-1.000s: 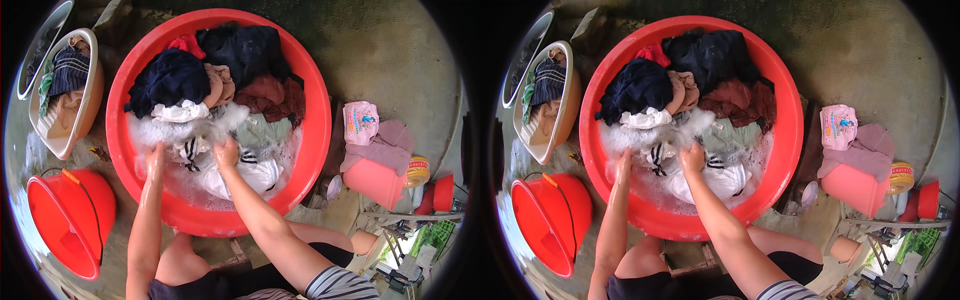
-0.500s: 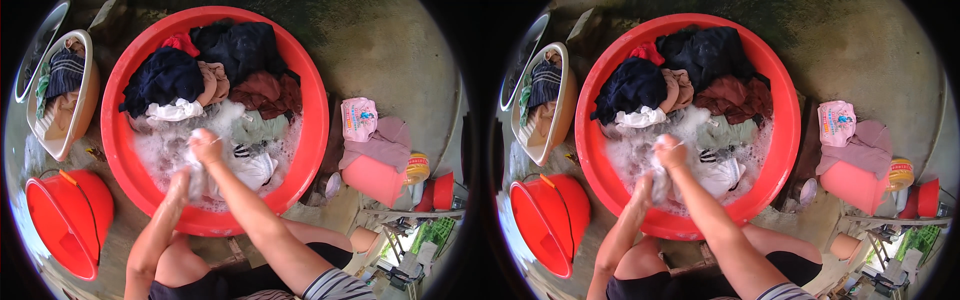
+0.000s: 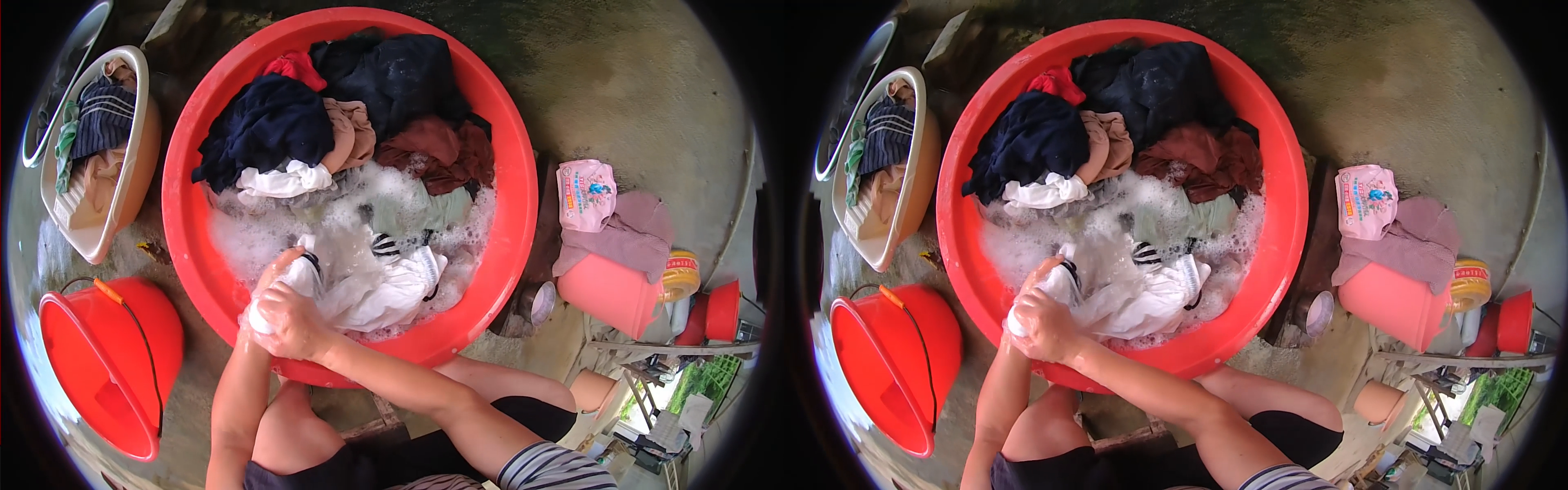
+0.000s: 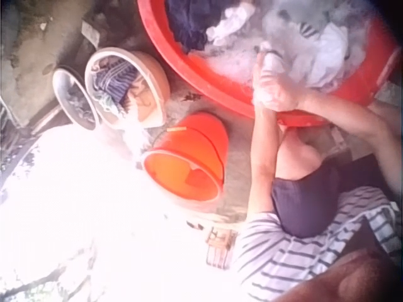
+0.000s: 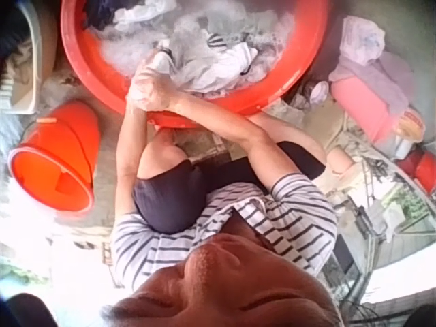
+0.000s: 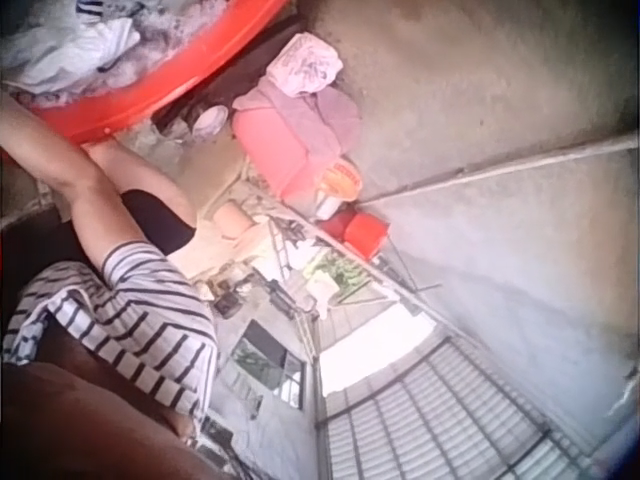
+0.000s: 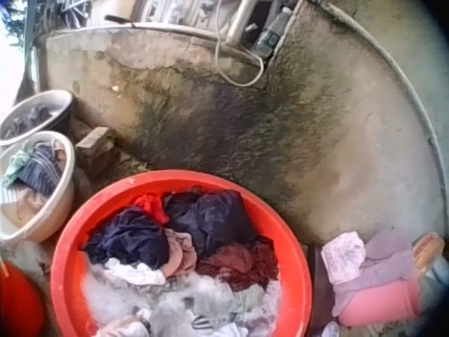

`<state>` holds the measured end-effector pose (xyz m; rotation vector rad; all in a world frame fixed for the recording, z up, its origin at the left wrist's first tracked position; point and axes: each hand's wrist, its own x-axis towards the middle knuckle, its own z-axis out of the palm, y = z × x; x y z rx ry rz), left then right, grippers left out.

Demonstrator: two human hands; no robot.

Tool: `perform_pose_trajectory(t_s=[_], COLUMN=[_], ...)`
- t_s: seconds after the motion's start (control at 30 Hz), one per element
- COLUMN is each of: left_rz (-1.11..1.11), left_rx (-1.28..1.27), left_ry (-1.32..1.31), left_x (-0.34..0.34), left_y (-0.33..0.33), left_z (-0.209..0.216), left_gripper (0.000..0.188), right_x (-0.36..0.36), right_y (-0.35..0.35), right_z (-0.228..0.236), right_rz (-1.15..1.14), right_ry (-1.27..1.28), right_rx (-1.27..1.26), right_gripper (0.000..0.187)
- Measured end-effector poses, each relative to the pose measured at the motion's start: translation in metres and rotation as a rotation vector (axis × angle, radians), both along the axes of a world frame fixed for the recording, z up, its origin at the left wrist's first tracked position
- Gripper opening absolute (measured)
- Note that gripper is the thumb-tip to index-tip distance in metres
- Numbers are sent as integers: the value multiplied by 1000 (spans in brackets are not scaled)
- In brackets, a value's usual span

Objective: The person washes a garment in a tub of soapy water, scrubbing, rubbing, and turning different sections of the fabric by hand.

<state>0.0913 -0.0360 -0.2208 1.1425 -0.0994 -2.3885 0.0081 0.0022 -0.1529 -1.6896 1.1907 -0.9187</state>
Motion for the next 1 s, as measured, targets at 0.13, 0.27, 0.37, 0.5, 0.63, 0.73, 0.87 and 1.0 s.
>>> perform_pose_trajectory(t_s=[0.13, 0.27, 0.37, 0.5, 0.63, 0.73, 0.87, 1.0], left_rz=[301, 467, 279, 316, 282, 77, 128, 620], left_rx=[-27, 86, 109, -132, -51, 44, -220, 369], left_ry=[-181, -204, -211, -723, -378, 516, -121, -89], left_x=[-19, -23, -14, 9, -3, 24, -8, -31], left_y=[17, 24, 25, -11, -24, -12, 13, 11], left_z=[-24, -38, -32, -3, -16, -29, -17, 13], left_gripper=[31, 28, 33, 38, 43, 42, 37, 32], right_x=[-6, -12, -60, -112, -55, 6, 9, 1], right_y=[-30, -55, -73, -66, -27, -14, -14, -61], right_z=[-24, -53, -98, -133, -91, 1, -7, -37], right_rz=[-290, -396, -559, -613, -290, -87, -192, -390], right_ry=[117, 119, 193, 183, -245, -337, -137, 186], right_rx=[-139, 61, 173, 367, 276, 22, -37, 33], right_gripper=[17, 21, 16, 22, 14, 16, 19, 17])
